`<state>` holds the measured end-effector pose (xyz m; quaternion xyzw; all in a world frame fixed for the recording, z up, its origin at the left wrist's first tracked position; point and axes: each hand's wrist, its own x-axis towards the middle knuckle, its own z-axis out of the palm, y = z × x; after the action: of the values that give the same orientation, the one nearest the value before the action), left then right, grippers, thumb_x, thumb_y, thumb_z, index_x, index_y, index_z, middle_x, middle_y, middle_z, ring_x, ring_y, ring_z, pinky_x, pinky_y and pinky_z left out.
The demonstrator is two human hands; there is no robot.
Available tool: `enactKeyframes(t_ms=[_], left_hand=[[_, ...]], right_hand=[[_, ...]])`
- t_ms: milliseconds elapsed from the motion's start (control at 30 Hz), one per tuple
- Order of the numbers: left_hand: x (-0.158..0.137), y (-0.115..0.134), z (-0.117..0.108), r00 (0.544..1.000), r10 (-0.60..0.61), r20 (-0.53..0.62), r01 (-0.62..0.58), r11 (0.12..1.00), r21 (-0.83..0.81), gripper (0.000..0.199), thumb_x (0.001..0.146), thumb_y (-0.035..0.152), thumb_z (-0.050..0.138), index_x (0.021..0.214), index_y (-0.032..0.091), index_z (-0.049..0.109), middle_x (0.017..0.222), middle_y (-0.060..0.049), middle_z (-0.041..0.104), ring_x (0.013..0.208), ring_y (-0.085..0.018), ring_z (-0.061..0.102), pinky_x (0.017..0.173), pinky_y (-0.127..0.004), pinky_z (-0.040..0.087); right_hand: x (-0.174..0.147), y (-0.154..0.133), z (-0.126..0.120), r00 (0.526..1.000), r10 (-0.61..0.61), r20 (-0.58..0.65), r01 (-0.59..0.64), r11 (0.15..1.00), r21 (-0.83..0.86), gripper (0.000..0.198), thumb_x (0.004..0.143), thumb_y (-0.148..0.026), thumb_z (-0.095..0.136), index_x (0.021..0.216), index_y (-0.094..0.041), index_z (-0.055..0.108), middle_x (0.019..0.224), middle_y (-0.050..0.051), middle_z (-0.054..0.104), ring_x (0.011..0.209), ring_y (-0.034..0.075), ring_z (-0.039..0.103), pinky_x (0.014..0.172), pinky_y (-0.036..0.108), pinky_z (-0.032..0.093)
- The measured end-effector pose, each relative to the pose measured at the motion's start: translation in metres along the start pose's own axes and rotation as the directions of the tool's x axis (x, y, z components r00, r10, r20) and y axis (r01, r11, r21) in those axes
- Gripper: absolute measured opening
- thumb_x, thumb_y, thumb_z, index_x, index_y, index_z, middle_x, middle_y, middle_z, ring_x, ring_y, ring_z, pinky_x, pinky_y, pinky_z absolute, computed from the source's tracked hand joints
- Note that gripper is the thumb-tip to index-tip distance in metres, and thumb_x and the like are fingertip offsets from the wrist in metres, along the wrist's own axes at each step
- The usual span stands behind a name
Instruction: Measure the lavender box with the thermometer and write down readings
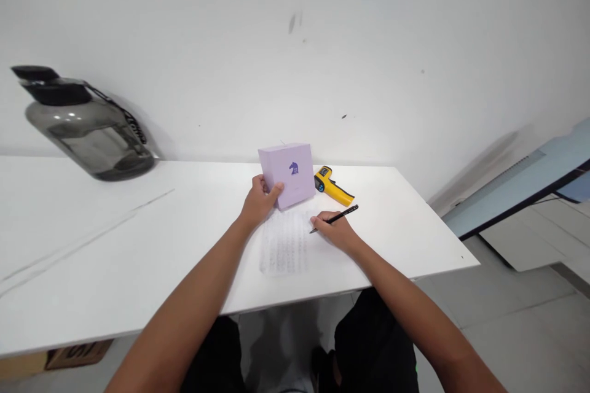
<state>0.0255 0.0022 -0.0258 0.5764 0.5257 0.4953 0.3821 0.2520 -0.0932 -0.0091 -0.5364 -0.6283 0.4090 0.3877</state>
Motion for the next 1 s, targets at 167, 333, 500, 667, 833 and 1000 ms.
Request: enactKeyframes(t_ms=[167, 333, 500, 667, 833, 1000], left_hand=[[0.000, 0.000, 0.000, 1.000, -0.004, -0.003, 0.004, 0.999, 0.048, 0.069, 0.081, 0.066, 0.064, 0.128, 0.019, 0.044, 0.124, -0.016, 0.064, 0.106, -0.026, 0.064, 0.091, -0.044, 0.050], [0.001, -0.001, 0.000, 1.000, 0.002, 0.009, -0.002, 0.998, 0.062, 0.072, 0.082, 0.067, 0.061, 0.130, 0.017, 0.042, 0.126, -0.018, 0.064, 0.105, -0.027, 0.065, 0.090, -0.044, 0.050], [0.000, 0.000, 0.000, 1.000, 0.003, 0.008, -0.003, 0.999, 0.045, 0.070, 0.082, 0.065, 0.063, 0.131, 0.019, 0.042, 0.128, -0.017, 0.063, 0.108, -0.027, 0.065, 0.092, -0.045, 0.050], [-0.001, 0.001, 0.000, 1.000, -0.026, 0.009, 0.026, 1.000, 0.009, 0.072, 0.081, 0.064, 0.066, 0.132, 0.020, 0.042, 0.125, -0.016, 0.064, 0.107, -0.027, 0.065, 0.091, -0.045, 0.050], [0.000, 0.000, 0.000, 0.999, -0.034, -0.001, 0.034, 0.999, -0.031, 0.072, 0.079, 0.064, 0.068, 0.131, 0.020, 0.044, 0.124, -0.015, 0.065, 0.103, -0.026, 0.065, 0.090, -0.044, 0.051], [0.002, -0.001, 0.000, 1.000, -0.023, -0.006, 0.023, 0.999, -0.039, 0.072, 0.081, 0.066, 0.065, 0.130, 0.018, 0.044, 0.128, -0.017, 0.063, 0.107, -0.026, 0.065, 0.092, -0.044, 0.051]], right_hand=[[0.000, -0.001, 0.000, 1.000, 0.023, 0.007, -0.022, 0.999, -0.037, 0.034, 0.081, -0.046, 0.060, 0.060, -0.020, 0.059, 0.059, -0.002, 0.051, 0.062, 0.014, 0.048, 0.060, 0.027, 0.036], [0.000, -0.001, 0.000, 0.999, 0.038, 0.019, -0.037, 0.999, -0.039, 0.034, 0.080, -0.047, 0.060, 0.060, -0.019, 0.060, 0.058, -0.002, 0.050, 0.061, 0.014, 0.046, 0.059, 0.027, 0.035], [-0.001, -0.002, 0.000, 0.999, 0.032, -0.023, -0.033, 0.999, -0.025, 0.034, 0.080, -0.046, 0.060, 0.059, -0.019, 0.058, 0.057, -0.002, 0.049, 0.061, 0.014, 0.046, 0.060, 0.027, 0.036], [-0.001, 0.003, -0.001, 0.998, 0.050, 0.025, -0.051, 0.999, 0.002, 0.033, 0.079, -0.044, 0.062, 0.057, -0.020, 0.057, 0.054, -0.004, 0.048, 0.055, 0.012, 0.041, 0.054, 0.026, 0.031], [0.015, 0.003, -0.007, 0.990, 0.103, 0.094, -0.120, 0.973, 0.197, 0.030, 0.075, -0.040, 0.064, 0.055, -0.020, 0.057, 0.042, -0.005, 0.043, 0.047, 0.010, 0.038, 0.049, 0.025, 0.027], [0.039, -0.016, -0.012, 0.933, 0.271, 0.235, -0.304, 0.945, 0.118, 0.030, 0.077, -0.042, 0.063, 0.058, -0.019, 0.059, 0.037, -0.006, 0.039, 0.040, 0.009, 0.030, 0.044, 0.024, 0.019]])
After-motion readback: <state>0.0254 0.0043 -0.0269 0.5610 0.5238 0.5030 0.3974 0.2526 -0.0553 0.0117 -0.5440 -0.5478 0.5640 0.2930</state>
